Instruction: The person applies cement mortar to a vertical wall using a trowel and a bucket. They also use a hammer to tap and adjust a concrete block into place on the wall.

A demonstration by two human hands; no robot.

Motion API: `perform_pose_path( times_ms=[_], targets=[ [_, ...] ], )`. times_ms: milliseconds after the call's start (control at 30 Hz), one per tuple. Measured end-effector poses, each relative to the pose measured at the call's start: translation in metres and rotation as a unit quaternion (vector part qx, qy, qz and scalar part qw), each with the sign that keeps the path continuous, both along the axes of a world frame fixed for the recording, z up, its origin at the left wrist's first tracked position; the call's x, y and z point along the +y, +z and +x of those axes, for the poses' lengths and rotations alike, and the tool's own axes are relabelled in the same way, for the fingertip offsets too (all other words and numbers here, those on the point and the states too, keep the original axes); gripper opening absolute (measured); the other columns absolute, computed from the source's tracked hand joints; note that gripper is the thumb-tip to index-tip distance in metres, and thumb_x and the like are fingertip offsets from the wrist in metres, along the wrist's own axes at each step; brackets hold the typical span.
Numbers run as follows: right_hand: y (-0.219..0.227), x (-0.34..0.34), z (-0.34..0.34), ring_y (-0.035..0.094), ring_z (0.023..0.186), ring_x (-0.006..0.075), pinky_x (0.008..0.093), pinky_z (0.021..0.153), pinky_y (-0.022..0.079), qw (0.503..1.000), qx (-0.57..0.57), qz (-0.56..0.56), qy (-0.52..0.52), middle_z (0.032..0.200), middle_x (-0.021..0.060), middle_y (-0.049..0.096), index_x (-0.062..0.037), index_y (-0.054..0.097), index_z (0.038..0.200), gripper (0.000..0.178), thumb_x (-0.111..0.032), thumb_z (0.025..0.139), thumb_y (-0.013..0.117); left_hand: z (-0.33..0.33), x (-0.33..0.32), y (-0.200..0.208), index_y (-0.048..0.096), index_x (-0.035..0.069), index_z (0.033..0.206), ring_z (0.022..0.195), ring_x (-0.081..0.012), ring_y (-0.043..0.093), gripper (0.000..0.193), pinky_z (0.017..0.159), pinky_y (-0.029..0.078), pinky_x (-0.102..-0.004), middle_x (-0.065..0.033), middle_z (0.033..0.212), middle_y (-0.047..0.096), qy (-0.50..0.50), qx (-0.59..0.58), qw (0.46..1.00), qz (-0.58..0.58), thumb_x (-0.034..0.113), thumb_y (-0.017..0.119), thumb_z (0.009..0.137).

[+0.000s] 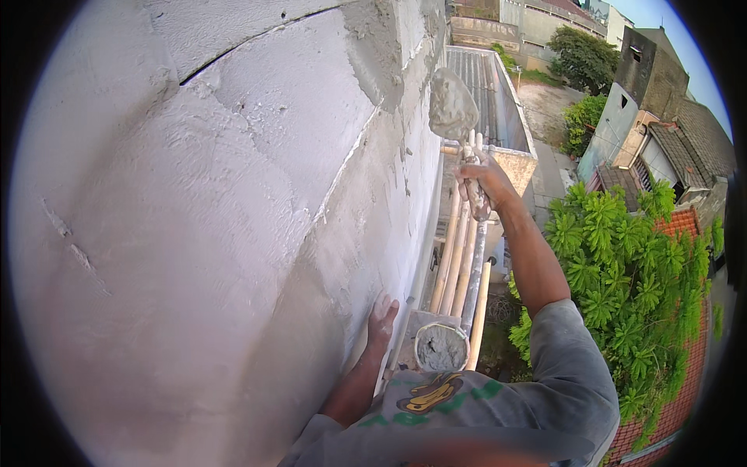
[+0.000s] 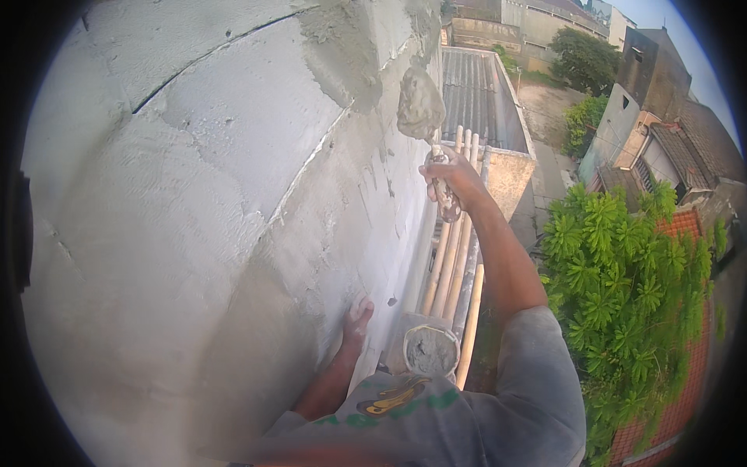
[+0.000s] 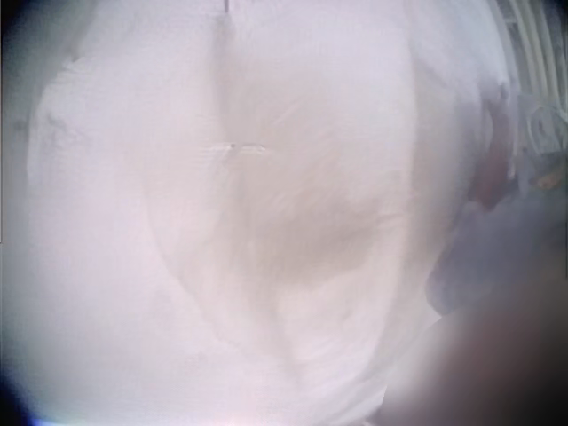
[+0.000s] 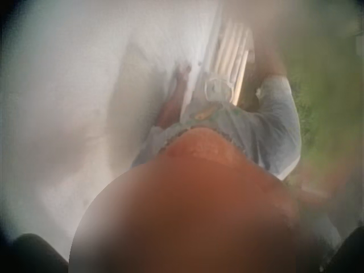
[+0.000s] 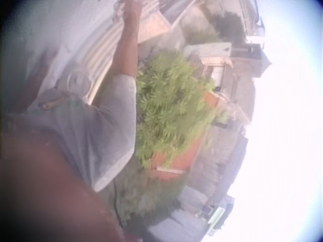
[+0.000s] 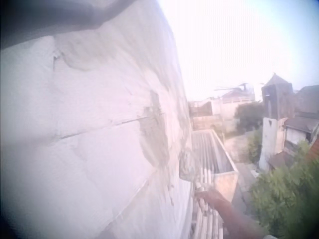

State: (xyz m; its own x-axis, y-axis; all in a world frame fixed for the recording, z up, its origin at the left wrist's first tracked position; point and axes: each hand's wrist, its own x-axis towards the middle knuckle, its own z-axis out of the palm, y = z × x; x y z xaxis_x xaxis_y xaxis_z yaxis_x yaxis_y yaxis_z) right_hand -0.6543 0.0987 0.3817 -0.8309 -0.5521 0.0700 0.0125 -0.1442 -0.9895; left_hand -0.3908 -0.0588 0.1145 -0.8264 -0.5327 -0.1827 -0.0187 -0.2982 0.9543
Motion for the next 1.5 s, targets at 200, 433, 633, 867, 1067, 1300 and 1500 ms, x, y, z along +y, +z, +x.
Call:
perform_pose_path(
  times_ms=[200, 433, 633, 867, 1067, 1300, 1500],
  targets=[
    [0.139, -0.085, -0.092, 0.057, 0.046, 0.0187, 0.0331, 0.04, 0.041, 0.958, 0.22, 0.118, -0.14, 0.06, 0.0092, 0.06, 0.002, 0.062, 0.079, 0.016, -0.013, 0.075, 0.068, 0.051, -0.003, -0.028, 0.045, -0.003, 0.138, 0.125, -0.0231, 0.05, 0.065, 0.106, 0.035, -0.0325, -0.017, 0.132, 0.055, -0.118, -0.108, 0.984, -0.077, 0.04, 0.064, 0.093],
    [0.178, -0.14, -0.124, 0.063, 0.054, 0.0304, 0.0412, 0.057, 0.05, 0.86, 0.399, 0.216, -0.235, 0.058, 0.0225, 0.06, 0.0093, 0.061, 0.067, 0.026, -0.017, 0.067, 0.064, 0.134, -0.003, -0.062, 0.054, -0.001, 0.131, 0.101, -0.0136, 0.058, 0.055, 0.089, 0.044, -0.0258, -0.0061, 0.112, 0.063, -0.147, -0.201, 0.968, -0.013, 0.042, 0.059, 0.096],
    [0.123, -0.118, -0.036, 0.065, 0.074, 0.0406, 0.0455, 0.07, 0.05, 0.845, 0.434, 0.21, -0.231, 0.075, 0.0269, 0.063, 0.0077, 0.058, 0.088, 0.032, -0.018, 0.071, 0.065, 0.136, 0.001, -0.072, 0.059, 0.0, 0.124, 0.083, -0.0087, 0.051, 0.052, 0.077, 0.044, -0.0255, 0.0022, 0.088, 0.055, -0.227, -0.174, 0.951, 0.115, 0.044, 0.057, 0.096],
    [0.096, -0.077, -0.018, 0.063, 0.06, 0.0296, 0.0393, 0.061, 0.051, 0.909, 0.364, 0.127, -0.157, 0.074, 0.0197, 0.062, 0.0034, 0.054, 0.092, 0.026, -0.013, 0.073, 0.061, 0.073, -0.008, -0.063, 0.051, 0.003, 0.135, 0.106, -0.0169, 0.058, 0.063, 0.091, 0.044, -0.0298, -0.0091, 0.115, 0.064, -0.192, -0.173, 0.964, -0.065, 0.05, 0.058, 0.094],
    [0.151, -0.117, -0.153, 0.059, 0.049, 0.0213, 0.0362, 0.044, 0.044, 0.973, 0.162, 0.118, -0.116, 0.063, 0.0102, 0.06, 0.0008, 0.058, 0.075, 0.014, -0.011, 0.072, 0.065, 0.124, -0.014, -0.081, 0.052, 0.001, 0.134, 0.107, -0.0169, 0.058, 0.061, 0.093, 0.044, -0.03, -0.0105, 0.116, 0.063, -0.163, -0.219, 0.962, 0.009, 0.048, 0.056, 0.095],
    [0.184, -0.112, -0.146, 0.059, 0.05, 0.0185, 0.0342, 0.048, 0.045, 0.912, 0.356, 0.137, -0.151, 0.062, 0.0081, 0.058, 0.0021, 0.059, 0.077, 0.016, -0.012, 0.069, 0.062, 0.178, -0.015, -0.084, 0.056, 0.0, 0.13, 0.101, -0.0141, 0.057, 0.058, 0.091, 0.043, -0.0297, -0.0075, 0.109, 0.065, -0.18, -0.259, 0.948, 0.035, 0.047, 0.054, 0.097],
    [0.191, -0.105, -0.103, 0.058, 0.05, 0.0195, 0.0349, 0.05, 0.047, 0.879, 0.435, 0.097, -0.169, 0.065, 0.0101, 0.059, 0.0022, 0.057, 0.093, 0.028, -0.013, 0.07, 0.062, 0.164, -0.02, -0.092, 0.056, 0.0, 0.13, 0.098, -0.0132, 0.057, 0.058, 0.089, 0.044, -0.0293, -0.0065, 0.106, 0.065, -0.215, -0.255, 0.943, -0.009, 0.048, 0.054, 0.097]
  ],
)
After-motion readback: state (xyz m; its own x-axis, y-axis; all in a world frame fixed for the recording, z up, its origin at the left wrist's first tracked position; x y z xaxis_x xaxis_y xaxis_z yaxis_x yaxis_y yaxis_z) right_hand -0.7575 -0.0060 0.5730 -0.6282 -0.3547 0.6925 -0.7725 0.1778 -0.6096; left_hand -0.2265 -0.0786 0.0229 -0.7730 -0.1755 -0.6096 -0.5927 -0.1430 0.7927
